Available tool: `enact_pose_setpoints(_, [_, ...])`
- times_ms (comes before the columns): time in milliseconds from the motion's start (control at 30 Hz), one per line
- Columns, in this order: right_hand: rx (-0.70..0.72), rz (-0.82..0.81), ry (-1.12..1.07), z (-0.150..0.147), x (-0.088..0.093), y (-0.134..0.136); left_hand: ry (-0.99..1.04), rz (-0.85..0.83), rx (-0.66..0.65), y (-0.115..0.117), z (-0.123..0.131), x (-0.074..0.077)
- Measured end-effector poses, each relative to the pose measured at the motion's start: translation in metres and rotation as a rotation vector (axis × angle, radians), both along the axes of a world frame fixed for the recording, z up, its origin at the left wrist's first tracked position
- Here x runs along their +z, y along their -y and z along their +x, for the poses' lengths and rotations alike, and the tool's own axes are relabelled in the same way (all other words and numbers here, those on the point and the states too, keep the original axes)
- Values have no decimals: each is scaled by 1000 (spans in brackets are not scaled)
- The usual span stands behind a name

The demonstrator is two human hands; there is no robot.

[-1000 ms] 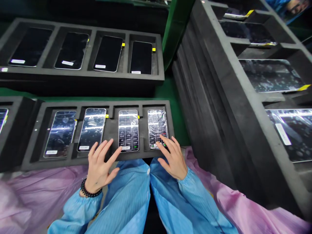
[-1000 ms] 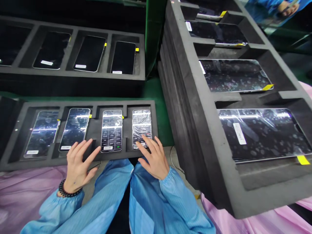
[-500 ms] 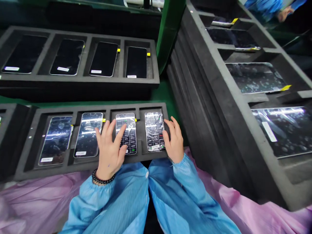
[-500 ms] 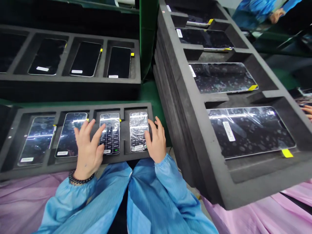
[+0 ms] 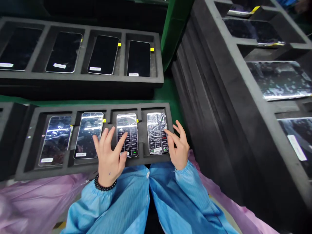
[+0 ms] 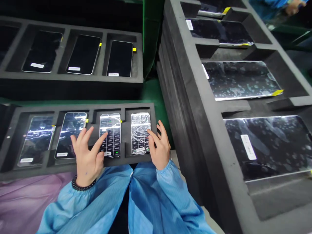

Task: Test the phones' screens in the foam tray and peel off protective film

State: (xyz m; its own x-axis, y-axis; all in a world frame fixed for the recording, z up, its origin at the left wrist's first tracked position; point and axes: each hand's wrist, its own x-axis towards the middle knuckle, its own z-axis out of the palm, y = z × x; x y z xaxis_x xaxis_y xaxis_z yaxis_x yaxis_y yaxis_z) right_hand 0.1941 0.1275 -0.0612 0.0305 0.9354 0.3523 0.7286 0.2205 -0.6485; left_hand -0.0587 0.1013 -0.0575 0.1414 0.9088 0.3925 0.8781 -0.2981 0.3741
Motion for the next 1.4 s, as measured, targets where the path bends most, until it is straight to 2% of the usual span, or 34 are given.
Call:
enact_pose_setpoints(167, [13,-14,-4,0,-3,0,-29,-23,-14,-2,0,3])
enact_pose_setpoints(367, [-3,-1,-41,0,-3,-3,-136,-143,-74,-6,5,4])
enact_pose_setpoints(500, [-14,82,-35,1,0,3,-58,-169,-54,-9,-1,7])
enact_pose_setpoints(600, [-3,156,5,-7,6,20,18,-129,150,-18,-39,16])
enact_pose_setpoints(633, [22,163,5,-12,8,27,1,-104,261,-22,-58,19])
enact_pose_setpoints(733, [138,170,-21,-28,6,43,-26,-169,604,-33,-120,25])
enact_pose_setpoints(800, [179,195,-5,-35,0,45,-12,-201,648,-38,-153,24])
enact_pose_setpoints(900, [179,259,21,-34,-10,31,5,-232,629,-41,-177,18])
enact_pose_setpoints(1000, [165,261,2,-24,-14,7,6,-252,675,-40,-180,15])
enact_pose_setpoints(1133, [91,230,-43,-25,-2,-19,-4,-290,783,-28,-171,17])
enact_pose_setpoints(1233, [166,229,-10,-49,13,-25,-11,-319,841,-11,-157,16])
enact_pose_setpoints(1333, [333,119,123,-85,20,-23,-41,-382,893,4,-132,15])
enact_pose_setpoints(1400, [361,35,245,-106,20,-21,-88,-430,909,8,-114,16])
